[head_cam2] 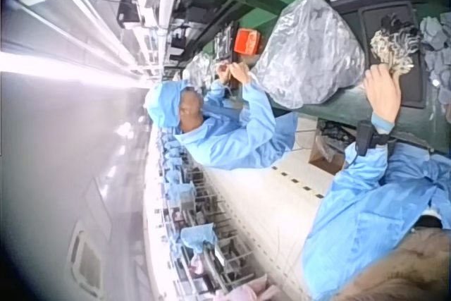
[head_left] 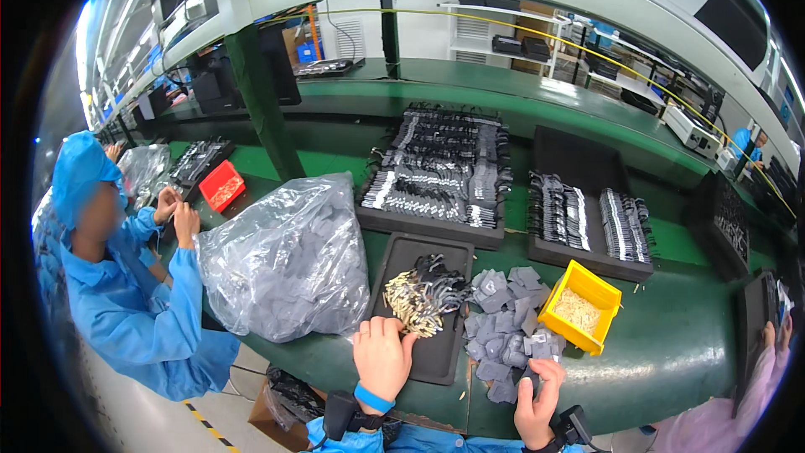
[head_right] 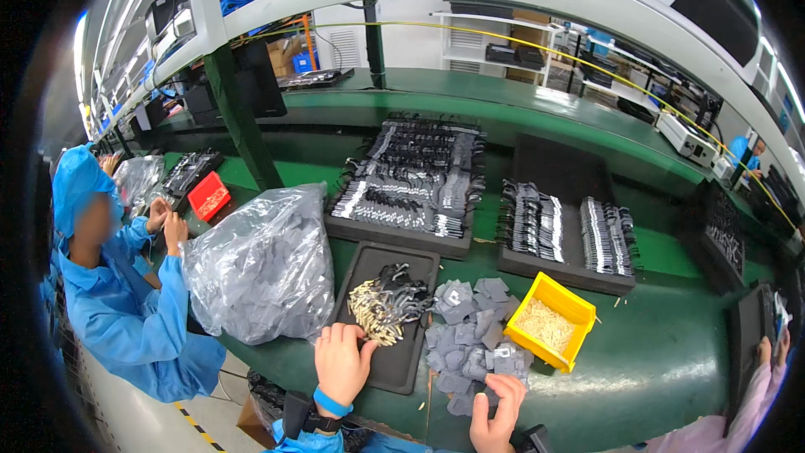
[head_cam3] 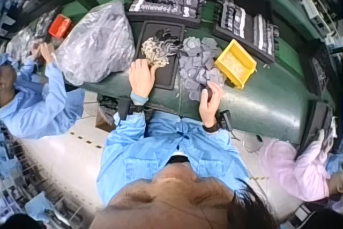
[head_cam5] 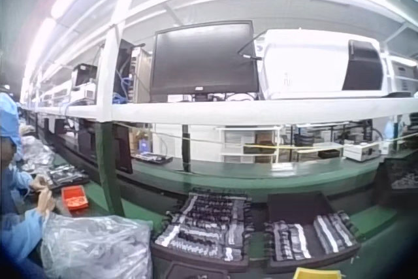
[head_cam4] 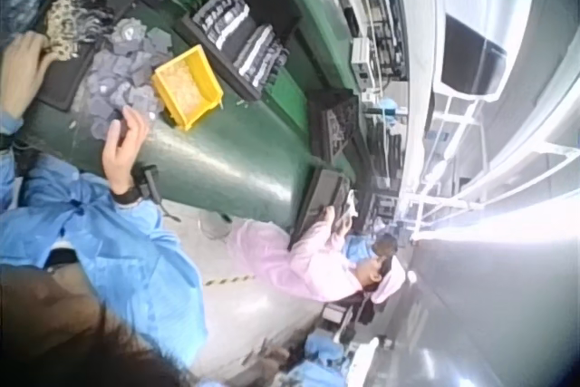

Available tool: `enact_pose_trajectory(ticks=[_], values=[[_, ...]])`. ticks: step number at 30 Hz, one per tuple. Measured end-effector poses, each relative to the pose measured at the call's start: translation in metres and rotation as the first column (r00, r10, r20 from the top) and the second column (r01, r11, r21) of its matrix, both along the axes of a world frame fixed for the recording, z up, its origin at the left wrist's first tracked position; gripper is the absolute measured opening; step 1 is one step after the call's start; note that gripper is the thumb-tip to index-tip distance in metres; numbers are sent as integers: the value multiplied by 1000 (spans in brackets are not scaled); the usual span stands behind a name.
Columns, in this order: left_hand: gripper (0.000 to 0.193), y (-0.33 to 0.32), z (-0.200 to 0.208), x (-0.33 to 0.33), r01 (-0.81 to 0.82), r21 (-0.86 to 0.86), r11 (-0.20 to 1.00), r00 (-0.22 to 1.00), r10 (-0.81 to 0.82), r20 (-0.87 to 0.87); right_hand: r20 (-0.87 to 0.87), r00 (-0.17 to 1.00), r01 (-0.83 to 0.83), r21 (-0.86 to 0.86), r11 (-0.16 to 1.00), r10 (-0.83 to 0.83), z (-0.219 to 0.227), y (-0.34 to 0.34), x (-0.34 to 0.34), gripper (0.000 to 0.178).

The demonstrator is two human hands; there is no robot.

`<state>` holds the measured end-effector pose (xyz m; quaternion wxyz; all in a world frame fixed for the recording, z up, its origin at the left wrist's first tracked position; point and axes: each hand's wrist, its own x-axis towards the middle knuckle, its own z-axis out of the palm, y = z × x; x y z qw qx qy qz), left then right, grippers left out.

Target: Assembling small gray plastic components and inserting yellow pins into them at a manufacturing workstation.

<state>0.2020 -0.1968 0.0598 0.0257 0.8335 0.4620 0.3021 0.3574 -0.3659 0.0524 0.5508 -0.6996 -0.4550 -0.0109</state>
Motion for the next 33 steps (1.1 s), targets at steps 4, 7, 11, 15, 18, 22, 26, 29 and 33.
enact_pose_trajectory(ticks=[4, 7, 11, 15, 18, 22, 26, 29, 33], values=[[18, 15, -14, -7, 20, -98, 995, 989, -5, 149, -2, 1000, 3, 12, 1000, -3, -14, 1, 5, 21], [15, 14, -1, -17, 55, -234, 971, 921, 41, 387, 6, 1000, 19, 9, 1000, -19, 1, -4, 0, 20], [12, 22, 3, -21, 122, -330, 936, 838, 81, 539, 8, 1000, -5, -5, 1000, 5, 2, -2, 0, 18], [19, 25, 7, -19, 354, -499, 791, 723, 107, 682, 18, 1000, -8, 4, 1000, 8, -1, -3, 1, 16], [25, 19, 18, -17, 547, -492, 678, 593, 102, 799, 3, 998, -56, 27, 998, 56, -5, -6, 4, 18], [24, -14, 43, 0, 714, -517, 471, 560, 58, 826, 24, 963, -265, -61, 962, 267, 4, -9, 9, 22], [24, -40, 53, 23, 807, -535, 250, 535, 74, 841, -477, 776, -447, 45, 894, 412, 27, 7, 4, 27], [25, -53, 52, 41, 826, -531, 190, 527, 73, 847, -593, 654, -425, 225, 877, 469, 28, 20, 16, 24], [24, -53, 48, 53, 836, -523, 166, 526, 31, 850, -659, 637, -346, 220, 912, 401, 47, 22, 32, 7]])
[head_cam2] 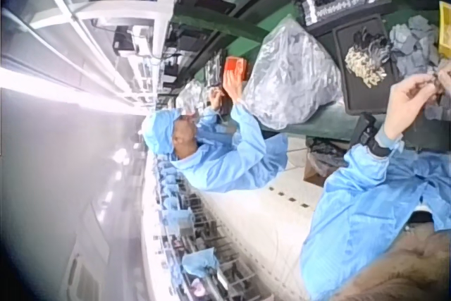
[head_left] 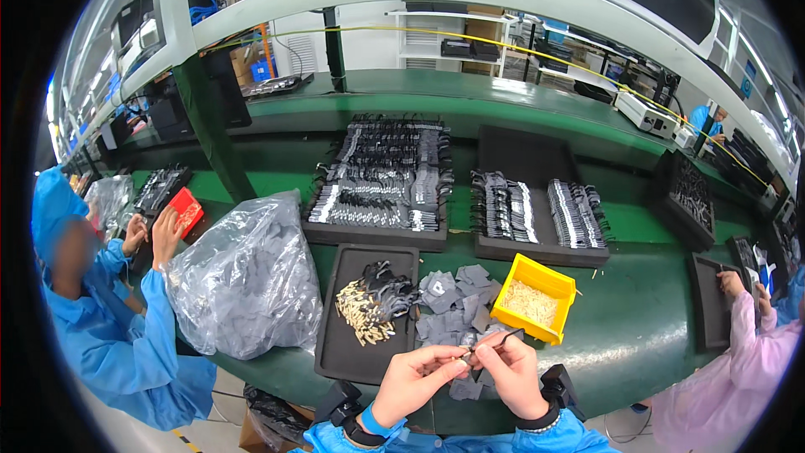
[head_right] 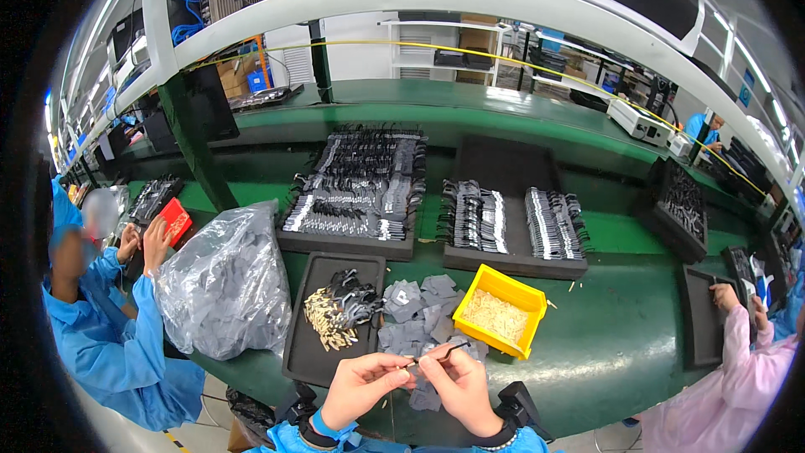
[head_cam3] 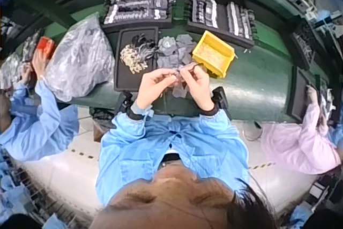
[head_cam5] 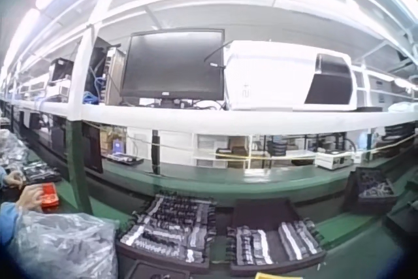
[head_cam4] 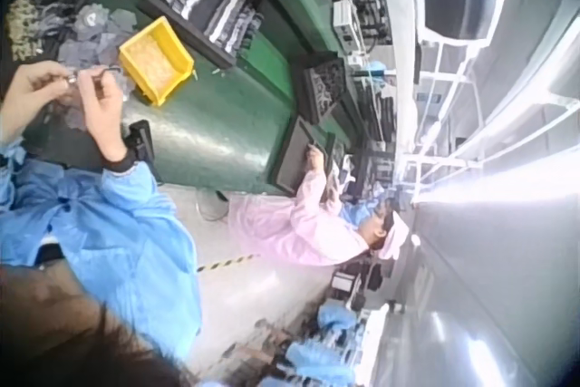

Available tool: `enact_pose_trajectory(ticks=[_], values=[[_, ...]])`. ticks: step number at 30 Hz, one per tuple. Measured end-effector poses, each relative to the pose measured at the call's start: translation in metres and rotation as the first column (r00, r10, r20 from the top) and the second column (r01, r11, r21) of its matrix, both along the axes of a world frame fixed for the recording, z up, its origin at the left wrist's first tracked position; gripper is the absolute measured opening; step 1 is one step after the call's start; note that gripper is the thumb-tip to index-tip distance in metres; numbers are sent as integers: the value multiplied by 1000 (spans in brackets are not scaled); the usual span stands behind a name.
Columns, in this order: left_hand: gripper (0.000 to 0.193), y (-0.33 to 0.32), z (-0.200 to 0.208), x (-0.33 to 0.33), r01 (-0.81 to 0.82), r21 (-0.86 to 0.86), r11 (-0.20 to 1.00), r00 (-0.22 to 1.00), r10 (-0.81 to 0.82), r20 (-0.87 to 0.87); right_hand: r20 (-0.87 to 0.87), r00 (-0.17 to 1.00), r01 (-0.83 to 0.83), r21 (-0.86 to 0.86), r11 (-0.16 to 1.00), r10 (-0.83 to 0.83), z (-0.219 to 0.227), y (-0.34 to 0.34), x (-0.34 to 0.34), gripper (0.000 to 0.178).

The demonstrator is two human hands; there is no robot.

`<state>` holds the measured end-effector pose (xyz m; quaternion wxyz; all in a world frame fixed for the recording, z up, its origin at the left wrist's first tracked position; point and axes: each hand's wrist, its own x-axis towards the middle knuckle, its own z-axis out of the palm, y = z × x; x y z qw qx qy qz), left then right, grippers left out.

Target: Assembling small gray plastic components and inserting yellow pins into them at a manufacturing workstation.

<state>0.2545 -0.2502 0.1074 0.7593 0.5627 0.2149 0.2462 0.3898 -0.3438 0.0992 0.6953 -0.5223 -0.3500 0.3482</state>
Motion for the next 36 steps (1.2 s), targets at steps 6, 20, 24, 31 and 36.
enact_pose_trajectory(ticks=[6, 20, 24, 31, 36], values=[[22, 0, -4, 33, -81, 160, 984, 992, 64, 108, -48, 998, -39, -33, 999, 38, 15, 0, 17, 7], [13, 31, -1, 64, -180, 369, 912, 984, 166, 69, 690, 610, 303, 252, 919, -390, 36, 23, 31, 7], [11, 29, 2, 56, -253, 538, 804, 966, 239, 96, 757, 564, 248, 227, 942, -331, 18, 36, 36, 14], [15, 40, -4, 55, -262, 918, 296, 948, 257, 188, 815, 478, 237, 238, 942, -327, 12, 40, 36, 19], [16, 32, -5, 53, -216, 907, 362, 965, 221, 142, 836, 442, 255, 231, 939, -326, 13, 34, 41, 18]])
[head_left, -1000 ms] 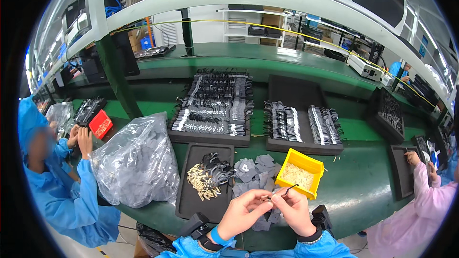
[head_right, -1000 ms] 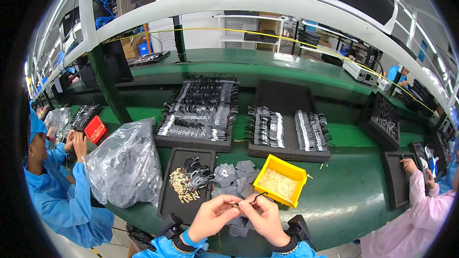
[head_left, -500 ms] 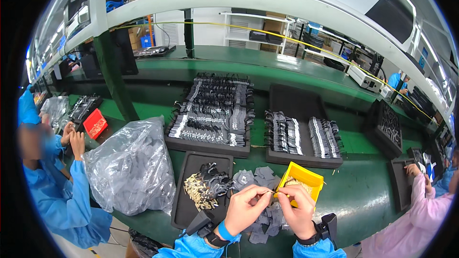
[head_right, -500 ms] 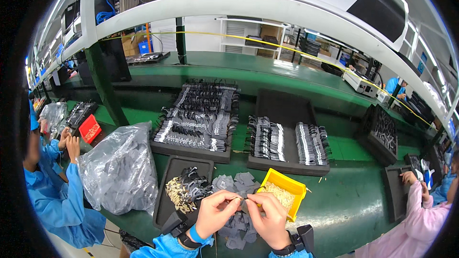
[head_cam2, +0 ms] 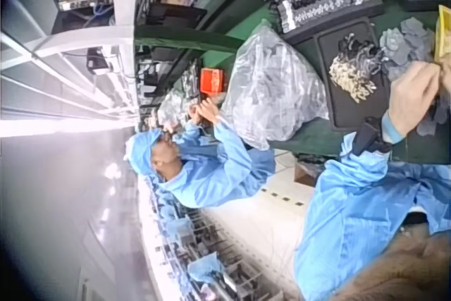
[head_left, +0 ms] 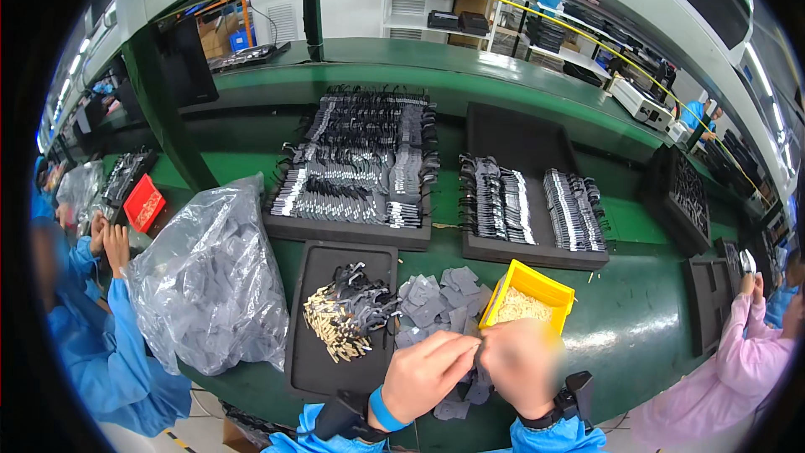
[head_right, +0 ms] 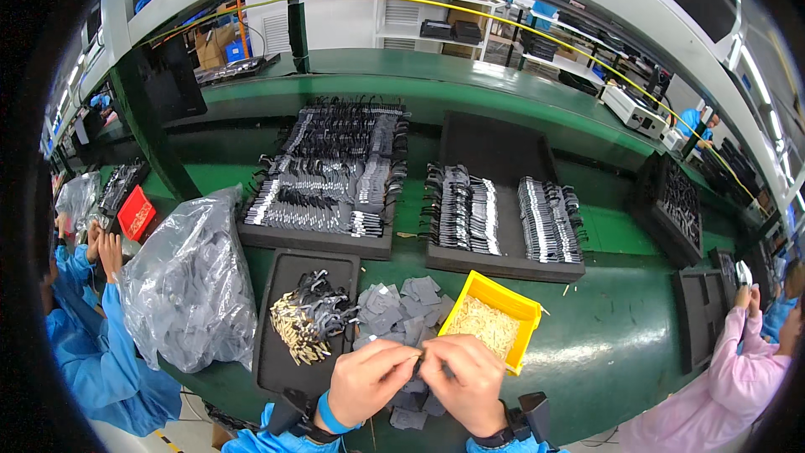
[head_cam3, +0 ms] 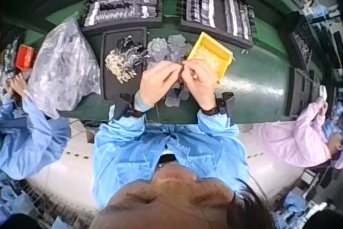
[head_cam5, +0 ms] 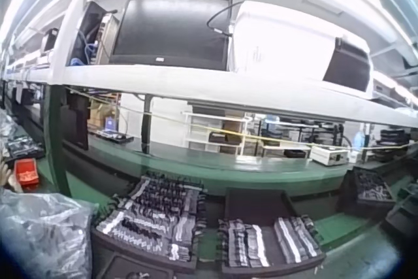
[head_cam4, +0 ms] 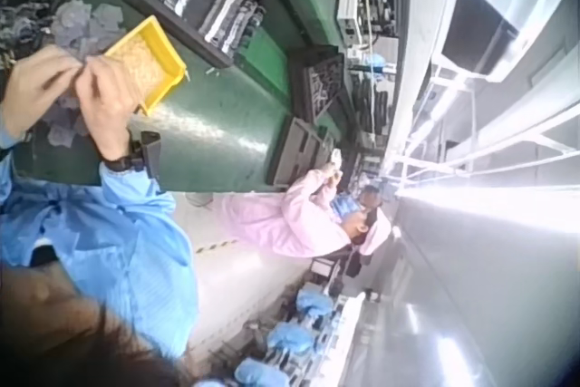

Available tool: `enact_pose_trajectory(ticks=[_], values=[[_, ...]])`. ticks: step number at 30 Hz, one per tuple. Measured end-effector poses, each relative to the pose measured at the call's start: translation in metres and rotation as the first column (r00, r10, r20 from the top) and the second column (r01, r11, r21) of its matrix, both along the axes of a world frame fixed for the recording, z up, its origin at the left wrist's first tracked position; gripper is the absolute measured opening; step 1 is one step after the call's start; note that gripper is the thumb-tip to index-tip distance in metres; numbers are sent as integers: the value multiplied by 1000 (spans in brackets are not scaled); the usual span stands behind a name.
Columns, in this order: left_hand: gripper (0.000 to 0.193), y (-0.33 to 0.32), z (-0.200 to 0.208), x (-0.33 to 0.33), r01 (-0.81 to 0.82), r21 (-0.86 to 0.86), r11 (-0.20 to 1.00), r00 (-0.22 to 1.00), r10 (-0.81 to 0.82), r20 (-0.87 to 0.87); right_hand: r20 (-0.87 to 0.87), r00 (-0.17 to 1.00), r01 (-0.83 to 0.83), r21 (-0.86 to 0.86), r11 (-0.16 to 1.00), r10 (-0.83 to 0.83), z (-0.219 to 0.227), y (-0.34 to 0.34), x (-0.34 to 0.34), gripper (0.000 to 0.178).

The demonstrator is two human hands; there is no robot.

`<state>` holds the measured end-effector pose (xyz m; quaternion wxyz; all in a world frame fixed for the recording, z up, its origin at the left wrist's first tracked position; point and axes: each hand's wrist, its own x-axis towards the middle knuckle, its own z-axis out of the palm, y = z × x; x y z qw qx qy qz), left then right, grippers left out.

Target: Assembling small gray plastic components and inserting yellow pins into them at a manufacturing workstation.

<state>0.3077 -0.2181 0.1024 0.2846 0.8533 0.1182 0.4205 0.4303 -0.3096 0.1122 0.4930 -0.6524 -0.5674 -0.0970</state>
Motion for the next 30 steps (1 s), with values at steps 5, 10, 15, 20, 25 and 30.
enact_pose_trajectory(ticks=[5, 10, 15, 20, 25, 30], values=[[17, 6, -6, 2, 195, -845, 498, 971, -220, 95, -39, 904, 425, -42, 904, -427, 1, -21, 43, 10], [20, 11, -6, 6, 217, -801, 559, 964, -252, 86, 221, 852, 520, -257, 814, -475, -10, -28, 74, 9], [26, 13, -8, 8, 174, -873, 455, 981, -158, 112, 162, 874, 482, -162, 861, -458, -5, -15, 67, 8], [33, 16, -4, -1, 269, -918, 291, 961, -139, 238, -103, 982, 159, 6, 987, -158, 7, -15, 18, 9], [25, 16, -25, 2, 263, -924, 278, 958, -188, 217, -88, 994, 66, 63, 996, -60, -8, -2, -10, 9], [19, 7, -34, 23, 392, -826, 404, 919, -196, 341, -83, 991, 102, -3, 995, -102, -21, 2, 2, 3]])
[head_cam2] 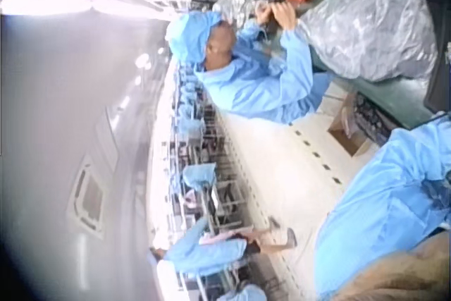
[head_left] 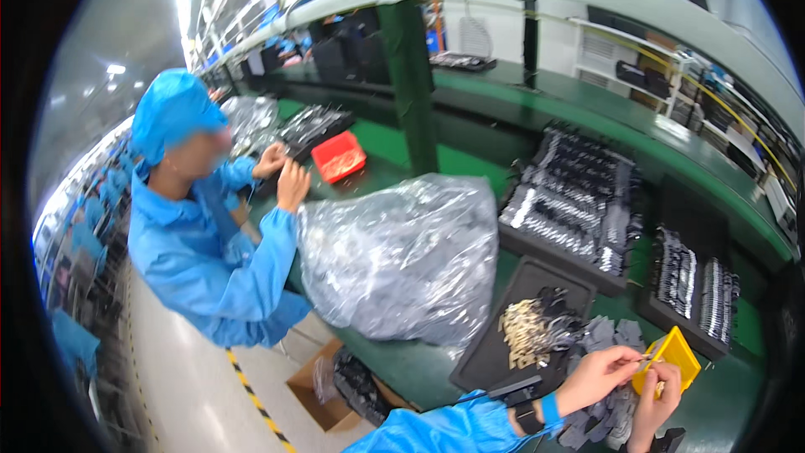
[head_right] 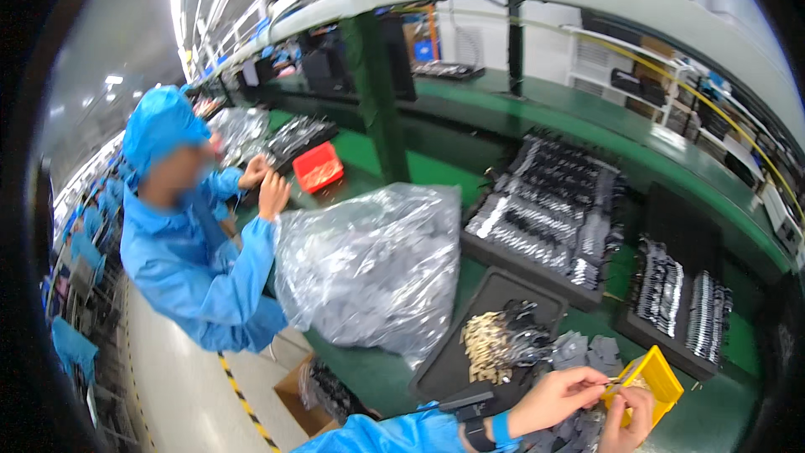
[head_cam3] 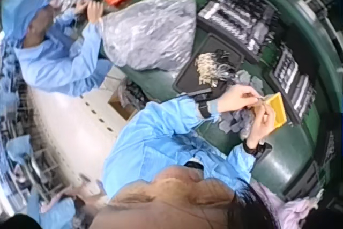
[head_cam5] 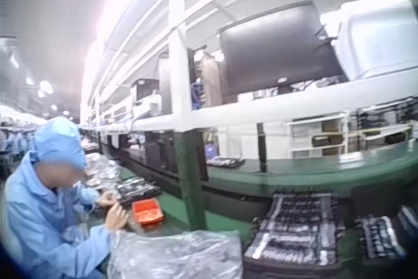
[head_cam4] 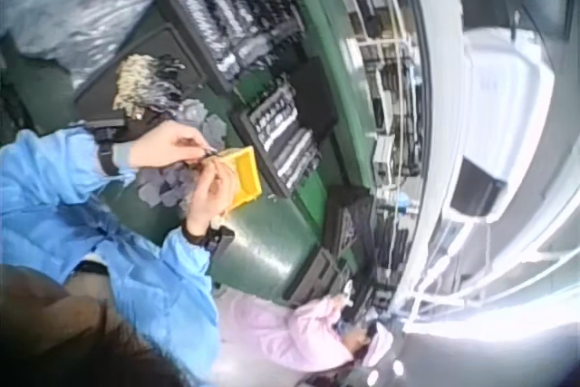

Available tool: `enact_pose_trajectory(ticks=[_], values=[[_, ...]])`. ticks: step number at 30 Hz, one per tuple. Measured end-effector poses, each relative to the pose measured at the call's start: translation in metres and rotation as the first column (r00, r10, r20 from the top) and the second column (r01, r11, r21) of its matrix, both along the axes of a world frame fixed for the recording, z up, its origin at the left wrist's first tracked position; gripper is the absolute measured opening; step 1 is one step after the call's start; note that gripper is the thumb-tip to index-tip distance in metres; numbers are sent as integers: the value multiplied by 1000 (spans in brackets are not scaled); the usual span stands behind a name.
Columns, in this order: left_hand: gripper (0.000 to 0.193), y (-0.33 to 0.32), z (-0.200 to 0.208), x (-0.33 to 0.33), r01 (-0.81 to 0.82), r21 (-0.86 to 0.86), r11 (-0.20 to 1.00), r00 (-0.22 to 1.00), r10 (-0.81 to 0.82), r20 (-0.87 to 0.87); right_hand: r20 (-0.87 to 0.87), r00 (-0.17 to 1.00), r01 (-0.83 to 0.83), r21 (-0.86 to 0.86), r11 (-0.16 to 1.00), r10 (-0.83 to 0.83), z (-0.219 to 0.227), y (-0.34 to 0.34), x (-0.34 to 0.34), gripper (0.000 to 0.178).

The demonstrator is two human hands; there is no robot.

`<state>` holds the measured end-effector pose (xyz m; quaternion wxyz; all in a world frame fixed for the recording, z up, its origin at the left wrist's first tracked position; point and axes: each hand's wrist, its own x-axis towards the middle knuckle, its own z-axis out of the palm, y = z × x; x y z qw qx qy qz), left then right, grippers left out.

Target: Assembling small gray plastic components and inserting yellow pins into them at a manufacturing workstation.

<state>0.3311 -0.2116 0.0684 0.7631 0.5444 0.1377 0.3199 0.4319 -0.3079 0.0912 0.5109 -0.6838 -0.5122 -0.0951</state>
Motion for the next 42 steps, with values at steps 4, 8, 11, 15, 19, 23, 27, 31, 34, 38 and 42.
enact_pose_trajectory(ticks=[4, 8, 11, 15, 19, 23, 27, 31, 34, 38, 42], values=[[17, 0, 12, -11, -184, 282, 942, 980, 198, -25, -76, 997, -9, 29, 1000, 11, -7, 10, -2, 4], [13, -6, 11, -11, -297, 466, 833, 953, 288, 93, -197, 979, -54, -13, 998, 50, -6, 9, -1, 6], [13, -10, 8, -13, -265, 517, 814, 953, 304, 10, -160, 982, 57, -231, 971, -95, 14, 1, -23, 20], [14, -11, 1, -6, -258, 501, 826, 957, 288, 18, -92, 995, 28, -81, 996, -35, 18, 3, -32, 15], [14, -9, 9, -16, -253, 496, 830, 955, 295, -6, -317, 948, -29, -48, 998, 12, -12, -1, -11, 9], [15, -7, 17, -19, -186, 500, 846, 966, 250, -62, -279, 960, 17, -59, 998, -33, -10, 1, -9, 9], [16, -4, 17, -19, -249, 555, 794, 943, 330, -48, -205, 974, 86, -61, 994, -97, -3, 8, -18, 7], [15, -4, 19, -23, -222, 569, 792, 940, 329, -91, 94, 985, 148, -53, 988, -142, 8, 16, -31, 7], [14, -4, 17, -20, -258, 575, 776, 932, 358, -65, 174, 970, 181, -60, 982, -168, 10, 17, -35, 12], [15, -4, 19, -22, -255, 562, 787, 934, 350, -66, 187, 966, 186, -35, 982, -176, 12, 20, -39, 12], [15, -4, 19, -22, -260, 553, 792, 936, 348, -58, 186, 964, 201, -29, 979, -192, 11, 20, -41, 11]])
